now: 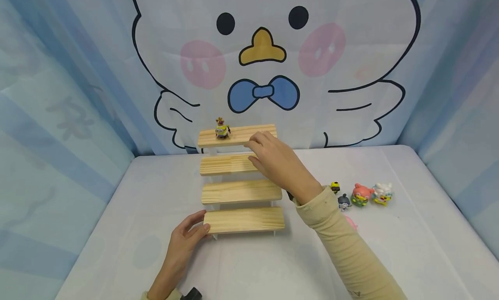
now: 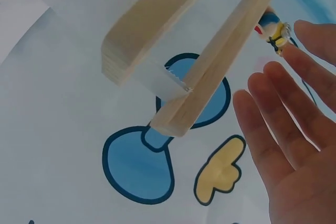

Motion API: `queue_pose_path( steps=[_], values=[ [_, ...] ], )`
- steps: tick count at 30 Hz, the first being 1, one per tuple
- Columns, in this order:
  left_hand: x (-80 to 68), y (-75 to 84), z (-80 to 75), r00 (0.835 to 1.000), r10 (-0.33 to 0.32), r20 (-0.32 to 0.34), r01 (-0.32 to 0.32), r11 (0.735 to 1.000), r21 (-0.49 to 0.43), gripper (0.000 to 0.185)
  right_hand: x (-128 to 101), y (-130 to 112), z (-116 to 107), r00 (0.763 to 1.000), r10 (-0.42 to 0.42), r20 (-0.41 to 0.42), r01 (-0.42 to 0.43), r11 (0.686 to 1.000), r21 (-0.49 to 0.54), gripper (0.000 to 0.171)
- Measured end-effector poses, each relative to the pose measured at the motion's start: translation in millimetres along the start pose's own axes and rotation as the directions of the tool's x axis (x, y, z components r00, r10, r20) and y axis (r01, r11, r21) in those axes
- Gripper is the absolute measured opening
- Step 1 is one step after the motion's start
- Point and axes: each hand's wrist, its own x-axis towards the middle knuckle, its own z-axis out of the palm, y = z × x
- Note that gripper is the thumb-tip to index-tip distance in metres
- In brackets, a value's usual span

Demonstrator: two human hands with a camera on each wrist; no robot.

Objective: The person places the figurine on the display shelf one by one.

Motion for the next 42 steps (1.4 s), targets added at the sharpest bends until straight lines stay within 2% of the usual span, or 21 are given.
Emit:
queue_pose_path(
  steps=[9,18,25,42],
  values=[
    [-0.6,0.6,0.4,1.0,-0.004,0.0,0.004,1.0,-0.002,0.052,-12.4,3.2,3.0,1.0,0.025,0.016,-0.025,1.0,-0.007,0.031],
    [-0.4,0.8,0.7,1.0,-0.005,-0.002,0.005,1.0,0.009,0.052,-26.6,7.7,8.5,1.0,0.019,-0.018,-0.019,1.0,-0.007,0.025],
    [-0.1,0.3,0.4,1.0,-0.009,-0.003,0.009,1.0,0.015,0.052,-36.5,10.2,11.4,0.999,0.025,-0.027,-0.026,1.0,-0.008,0.026],
    [-0.4,0.6,-0.3,1.0,-0.005,0.01,0.005,1.0,0.011,0.053,-58.1,13.7,13.0,0.991,0.123,0.056,-0.123,0.992,-0.003,0.028]
  ],
)
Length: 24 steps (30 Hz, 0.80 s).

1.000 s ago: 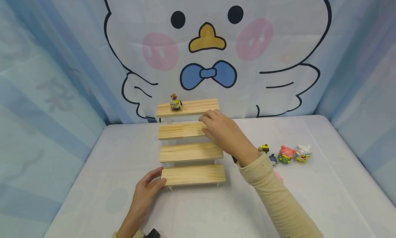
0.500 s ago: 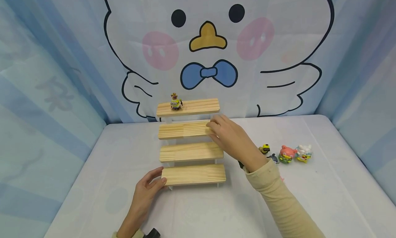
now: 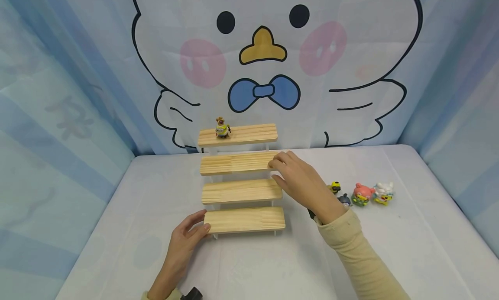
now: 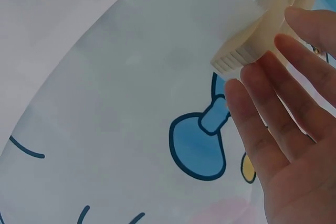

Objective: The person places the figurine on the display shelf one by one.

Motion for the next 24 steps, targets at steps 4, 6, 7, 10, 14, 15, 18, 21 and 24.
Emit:
queue_pose_path(
  steps=[4,6,7,10,14,15,18,21,24],
  values=[
    [-0.6,0.4,-0.2,1.0,0.003,-0.002,-0.003,1.0,-0.005,0.053,-3.9,1.7,0.0,1.0,0.004,0.0,-0.004,1.0,-0.003,0.03],
    [-0.5,0.4,-0.2,1.0,0.005,-0.003,-0.005,1.0,-0.007,0.053,-6.1,2.8,-0.5,1.0,0.005,-0.001,-0.005,1.0,-0.008,0.03],
    [-0.4,0.3,-0.2,1.0,0.005,-0.003,-0.005,1.0,-0.009,0.053,-7.3,3.3,-1.2,1.0,0.006,-0.002,-0.006,1.0,-0.011,0.031],
    [-0.1,0.0,-0.2,1.0,0.003,-0.005,-0.003,1.0,-0.012,0.053,-10.4,4.6,-4.3,1.0,0.016,0.006,-0.016,1.0,-0.025,0.032],
    [0.0,0.2,-0.2,1.0,0.002,-0.003,-0.002,1.0,-0.014,0.054,-15.3,6.7,-7.6,0.999,0.039,0.027,-0.038,0.998,-0.04,0.033],
    [-0.2,0.2,-0.2,1.0,0.002,-0.001,-0.002,1.0,-0.014,0.054,-16.5,7.1,-8.2,0.998,0.045,0.032,-0.043,0.998,-0.042,0.033],
    [-0.3,0.1,-0.3,1.0,0.006,0.005,-0.006,1.0,-0.021,0.055,-20.6,7.6,-9.6,0.996,0.067,0.054,-0.064,0.996,-0.054,0.033],
    [-0.4,-0.2,-0.5,1.0,0.009,0.007,-0.009,1.0,-0.026,0.054,-25.4,7.4,-10.7,0.994,0.08,0.072,-0.076,0.995,-0.06,0.033],
    [-0.4,-0.4,-0.7,1.0,0.015,0.008,-0.015,1.0,-0.026,0.054,-30.1,7.8,-11.5,0.993,0.087,0.081,-0.082,0.995,-0.064,0.033]
  ],
)
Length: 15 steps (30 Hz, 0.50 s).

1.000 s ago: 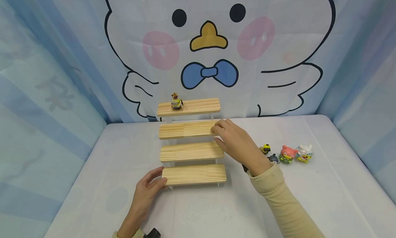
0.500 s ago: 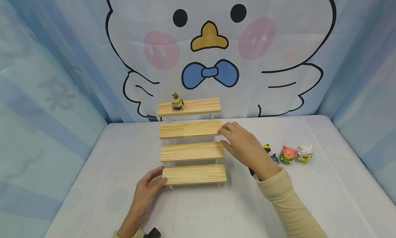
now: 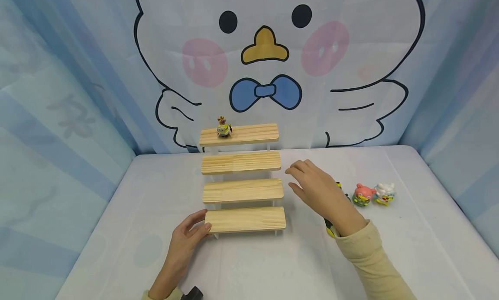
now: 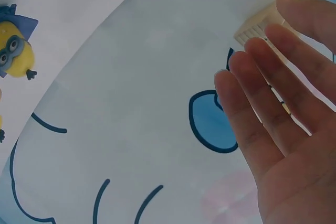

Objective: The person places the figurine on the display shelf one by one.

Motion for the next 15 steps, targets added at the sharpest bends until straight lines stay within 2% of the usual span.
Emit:
queue_pose_path(
  steps=[9,15],
  values=[
    [-0.9,0.6,0.8,1.0,0.008,-0.009,-0.008,1.0,0.007,0.051,-13.6,6.0,-0.8,0.995,0.072,0.063,-0.071,0.997,-0.019,0.036],
    [-1.6,1.6,0.4,1.0,0.015,-0.006,-0.015,1.0,0.008,0.052,-25.8,13.0,-1.3,0.993,0.094,0.066,-0.094,0.996,-0.004,0.034]
  ],
)
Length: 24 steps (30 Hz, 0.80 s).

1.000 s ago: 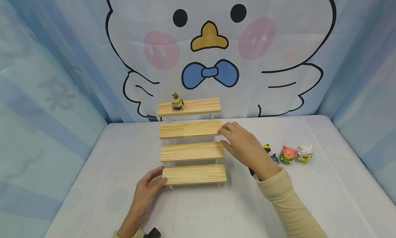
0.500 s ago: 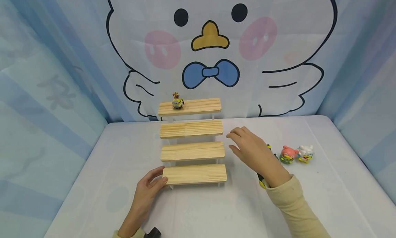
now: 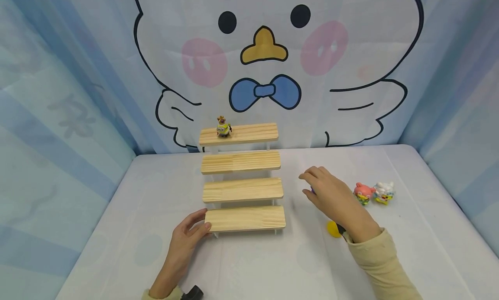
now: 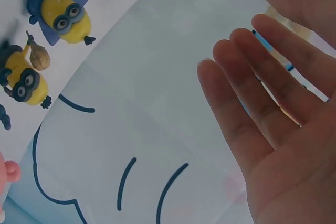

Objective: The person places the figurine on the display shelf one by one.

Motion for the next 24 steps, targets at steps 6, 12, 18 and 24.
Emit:
queue_pose_path(
  steps=[6,12,18,24],
  values=[
    [-0.1,0.0,-0.2,1.0,0.004,-0.004,-0.004,1.0,0.001,0.053,-7.4,8.1,0.6,1.0,0.012,0.029,-0.012,1.0,0.011,0.036],
    [1.5,-2.2,1.7,1.0,0.016,0.005,-0.016,1.0,0.005,0.051,-15.4,16.5,-0.5,0.996,0.046,0.073,-0.045,0.999,-0.016,0.038],
    [2.3,-1.8,1.2,1.0,-0.004,-0.012,0.004,1.0,0.009,0.051,-20.9,24.2,1.1,0.996,0.059,0.074,-0.059,0.998,0.0,0.033],
    [1.7,-1.9,0.1,1.0,-0.022,-0.013,0.022,1.0,-0.004,0.05,-25.3,30.9,3.4,0.99,0.083,0.111,-0.085,0.996,0.011,0.032]
  ],
)
